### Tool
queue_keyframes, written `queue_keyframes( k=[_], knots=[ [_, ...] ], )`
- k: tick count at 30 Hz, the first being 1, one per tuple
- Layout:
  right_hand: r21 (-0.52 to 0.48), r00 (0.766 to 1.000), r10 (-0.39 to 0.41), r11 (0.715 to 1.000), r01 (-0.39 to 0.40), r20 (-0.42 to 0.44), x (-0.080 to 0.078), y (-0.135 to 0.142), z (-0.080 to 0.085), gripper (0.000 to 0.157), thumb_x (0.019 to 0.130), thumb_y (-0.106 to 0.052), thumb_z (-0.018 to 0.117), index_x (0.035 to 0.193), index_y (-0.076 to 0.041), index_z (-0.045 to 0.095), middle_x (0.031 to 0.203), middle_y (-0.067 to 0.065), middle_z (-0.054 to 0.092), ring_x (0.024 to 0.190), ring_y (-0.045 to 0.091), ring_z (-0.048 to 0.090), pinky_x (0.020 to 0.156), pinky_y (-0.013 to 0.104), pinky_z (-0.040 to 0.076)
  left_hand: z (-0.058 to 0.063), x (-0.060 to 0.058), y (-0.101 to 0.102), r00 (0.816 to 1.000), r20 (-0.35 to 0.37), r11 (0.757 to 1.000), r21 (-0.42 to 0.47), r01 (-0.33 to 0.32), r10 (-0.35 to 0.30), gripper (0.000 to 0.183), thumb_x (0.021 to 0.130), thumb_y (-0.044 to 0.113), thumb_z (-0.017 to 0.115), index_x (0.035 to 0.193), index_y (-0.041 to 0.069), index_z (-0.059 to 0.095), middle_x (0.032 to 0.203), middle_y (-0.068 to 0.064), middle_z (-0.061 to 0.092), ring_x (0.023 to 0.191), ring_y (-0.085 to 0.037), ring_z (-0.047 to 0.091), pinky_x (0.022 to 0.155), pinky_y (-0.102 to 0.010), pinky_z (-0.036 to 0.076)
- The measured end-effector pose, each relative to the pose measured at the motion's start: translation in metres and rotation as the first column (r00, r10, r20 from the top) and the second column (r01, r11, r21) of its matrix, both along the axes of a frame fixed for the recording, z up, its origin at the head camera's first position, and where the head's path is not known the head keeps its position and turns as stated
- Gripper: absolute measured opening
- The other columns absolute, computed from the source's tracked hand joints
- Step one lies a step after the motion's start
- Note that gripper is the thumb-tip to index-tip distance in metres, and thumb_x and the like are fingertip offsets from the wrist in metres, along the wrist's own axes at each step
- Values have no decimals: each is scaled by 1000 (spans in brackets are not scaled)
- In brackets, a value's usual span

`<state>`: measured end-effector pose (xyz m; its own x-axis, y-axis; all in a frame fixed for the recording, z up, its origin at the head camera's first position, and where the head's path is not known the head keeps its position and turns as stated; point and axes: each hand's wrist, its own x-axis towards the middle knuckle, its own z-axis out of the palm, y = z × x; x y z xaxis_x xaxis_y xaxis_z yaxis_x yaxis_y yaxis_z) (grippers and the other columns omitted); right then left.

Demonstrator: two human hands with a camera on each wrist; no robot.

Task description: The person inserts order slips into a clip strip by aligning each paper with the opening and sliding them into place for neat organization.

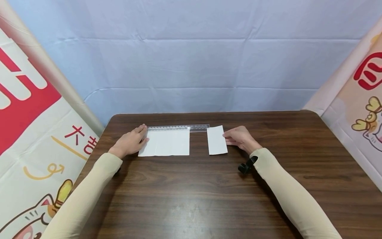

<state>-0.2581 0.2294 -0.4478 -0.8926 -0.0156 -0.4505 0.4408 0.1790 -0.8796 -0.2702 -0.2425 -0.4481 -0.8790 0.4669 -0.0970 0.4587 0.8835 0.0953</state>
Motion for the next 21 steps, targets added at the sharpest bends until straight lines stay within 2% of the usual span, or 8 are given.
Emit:
queue_keyframes(
  k=[21],
  knots=[
    [31, 1000, 4, 999, -4, -5, -8, -15, -1, 41, 100, -8, 69, 137, 11, 64, 84, -1, 73, 72, 7, 72, 73, 23, 65, 3, 1, 2, 1000, 9, 1000, -13, -8, 8, 67, 114, 33, 46, 164, -5, 26, 172, -28, 23, 160, -43, 29, 122, -60, 41]
  ],
)
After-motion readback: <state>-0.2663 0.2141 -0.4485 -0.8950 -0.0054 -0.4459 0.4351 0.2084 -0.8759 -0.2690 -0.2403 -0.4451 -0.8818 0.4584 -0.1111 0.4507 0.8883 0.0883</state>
